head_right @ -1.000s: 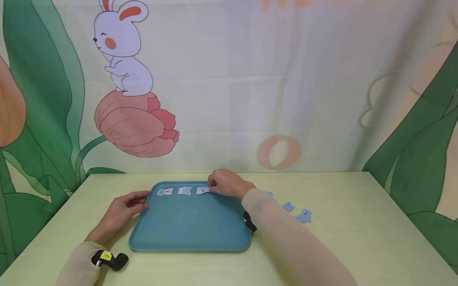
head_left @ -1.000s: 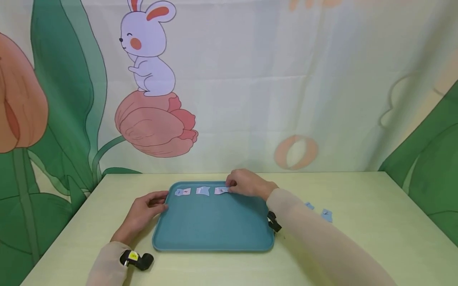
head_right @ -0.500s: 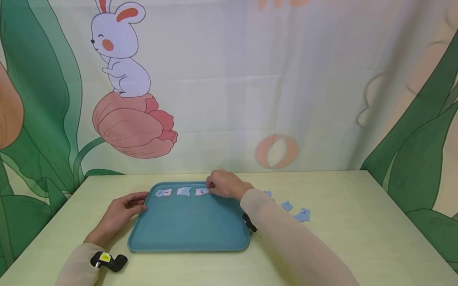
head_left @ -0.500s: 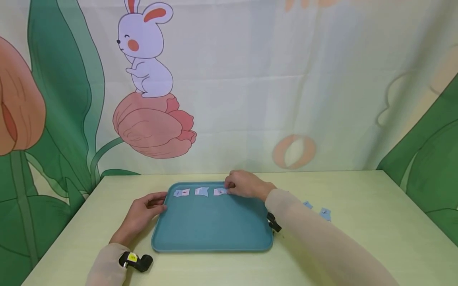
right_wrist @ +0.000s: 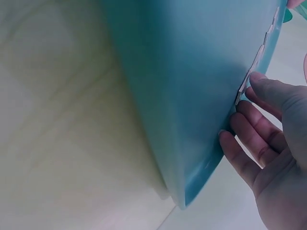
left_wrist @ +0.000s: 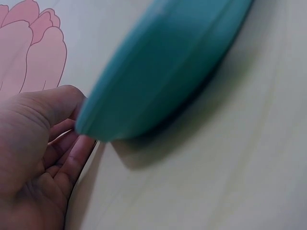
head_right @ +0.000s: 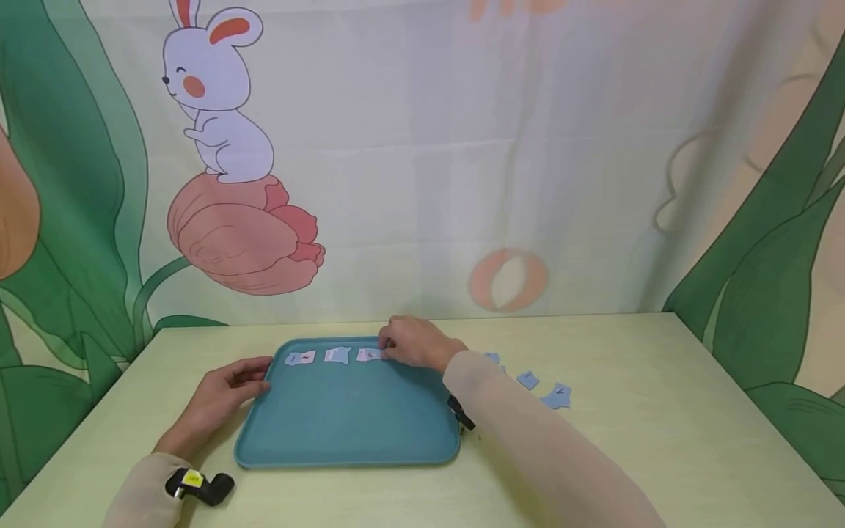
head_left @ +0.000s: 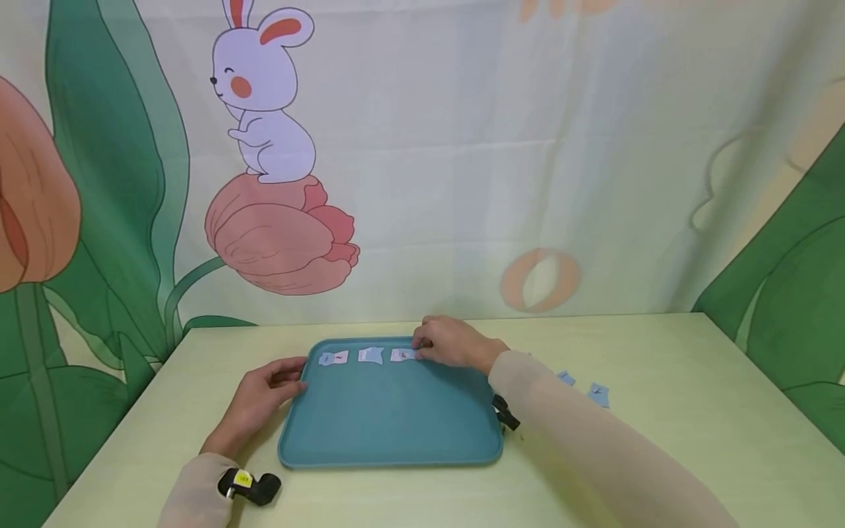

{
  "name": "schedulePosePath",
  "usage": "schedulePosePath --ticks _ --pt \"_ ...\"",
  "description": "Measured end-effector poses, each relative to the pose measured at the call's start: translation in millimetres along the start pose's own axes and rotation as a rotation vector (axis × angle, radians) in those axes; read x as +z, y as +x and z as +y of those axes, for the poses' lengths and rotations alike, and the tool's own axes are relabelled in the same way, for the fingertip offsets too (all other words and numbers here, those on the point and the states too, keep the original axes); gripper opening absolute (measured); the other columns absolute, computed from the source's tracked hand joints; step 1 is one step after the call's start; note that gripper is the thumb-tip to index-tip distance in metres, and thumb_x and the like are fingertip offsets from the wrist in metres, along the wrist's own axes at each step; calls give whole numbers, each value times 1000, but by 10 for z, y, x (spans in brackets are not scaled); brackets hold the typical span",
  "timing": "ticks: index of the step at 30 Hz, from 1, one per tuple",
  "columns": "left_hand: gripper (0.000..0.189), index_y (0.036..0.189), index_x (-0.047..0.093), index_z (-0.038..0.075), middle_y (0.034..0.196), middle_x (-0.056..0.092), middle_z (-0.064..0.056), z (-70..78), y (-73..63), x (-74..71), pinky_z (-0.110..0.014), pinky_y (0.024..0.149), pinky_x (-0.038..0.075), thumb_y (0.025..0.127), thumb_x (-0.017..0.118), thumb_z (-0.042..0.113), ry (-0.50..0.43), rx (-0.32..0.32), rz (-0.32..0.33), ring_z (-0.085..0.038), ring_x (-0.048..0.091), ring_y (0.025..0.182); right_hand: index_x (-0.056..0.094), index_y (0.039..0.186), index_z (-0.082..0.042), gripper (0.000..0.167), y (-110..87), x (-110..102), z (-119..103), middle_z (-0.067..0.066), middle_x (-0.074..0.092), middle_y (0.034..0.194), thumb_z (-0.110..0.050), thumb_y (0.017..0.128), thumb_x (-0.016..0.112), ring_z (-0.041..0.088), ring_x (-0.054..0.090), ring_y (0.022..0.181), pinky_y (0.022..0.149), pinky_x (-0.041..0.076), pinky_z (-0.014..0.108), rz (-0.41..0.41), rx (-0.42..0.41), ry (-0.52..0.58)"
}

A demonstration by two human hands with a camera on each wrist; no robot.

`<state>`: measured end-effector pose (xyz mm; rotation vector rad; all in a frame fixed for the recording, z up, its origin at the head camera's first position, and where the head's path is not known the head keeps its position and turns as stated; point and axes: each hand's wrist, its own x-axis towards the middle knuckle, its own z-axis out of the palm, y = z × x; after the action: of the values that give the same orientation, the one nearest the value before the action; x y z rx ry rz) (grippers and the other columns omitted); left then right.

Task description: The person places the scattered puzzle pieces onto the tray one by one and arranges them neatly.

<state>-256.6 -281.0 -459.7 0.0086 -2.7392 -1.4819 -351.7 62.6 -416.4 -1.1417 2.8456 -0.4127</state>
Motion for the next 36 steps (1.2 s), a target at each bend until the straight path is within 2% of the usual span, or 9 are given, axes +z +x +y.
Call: schedulePosePath --ticks 5,12,21,28,36 --pt "52 151 55 -2 142 62 -23 -18 -2 1 -40 103 56 102 70 8 -7 11 2 -35 61 125 79 118 -10 20 -41 -26 -7 0 65 100 -20 101 76 16 63 94 88 57 32 17 28 40" --pt "52 151 54 -2 144 61 -23 -12 -15 24 -44 105 55 102 70 8 -2 5 2 -36 60 126 78 118 -4 21 -218 -212 -27 2 67 104 -16 101 74 20 67 97 89 58 34 92 14 118" --pt "53 152 54 -2 144 60 -24 5 -27 13 -47 106 54 102 70 9 6 4 -5 -37 60 126 76 122 -4 23 -619 -413 60 5 68 110 -16 102 73 26 68 104 92 58 39 237 -15 160" --pt "53 152 54 -2 144 60 -24 4 -36 21 -47 106 55 102 70 9 15 5 -6 -38 60 126 76 121 -6 21 -962 -517 170 8 70 115 -15 103 73 26 67 105 94 58 48 308 33 245" --pt "55 152 52 -3 143 60 -26 9 -17 16 -47 105 55 103 70 13 28 17 -8 -40 59 126 76 121 -3 21 -1251 -590 292 9 71 116 -11 102 73 29 67 105 92 58 48 362 86 264"
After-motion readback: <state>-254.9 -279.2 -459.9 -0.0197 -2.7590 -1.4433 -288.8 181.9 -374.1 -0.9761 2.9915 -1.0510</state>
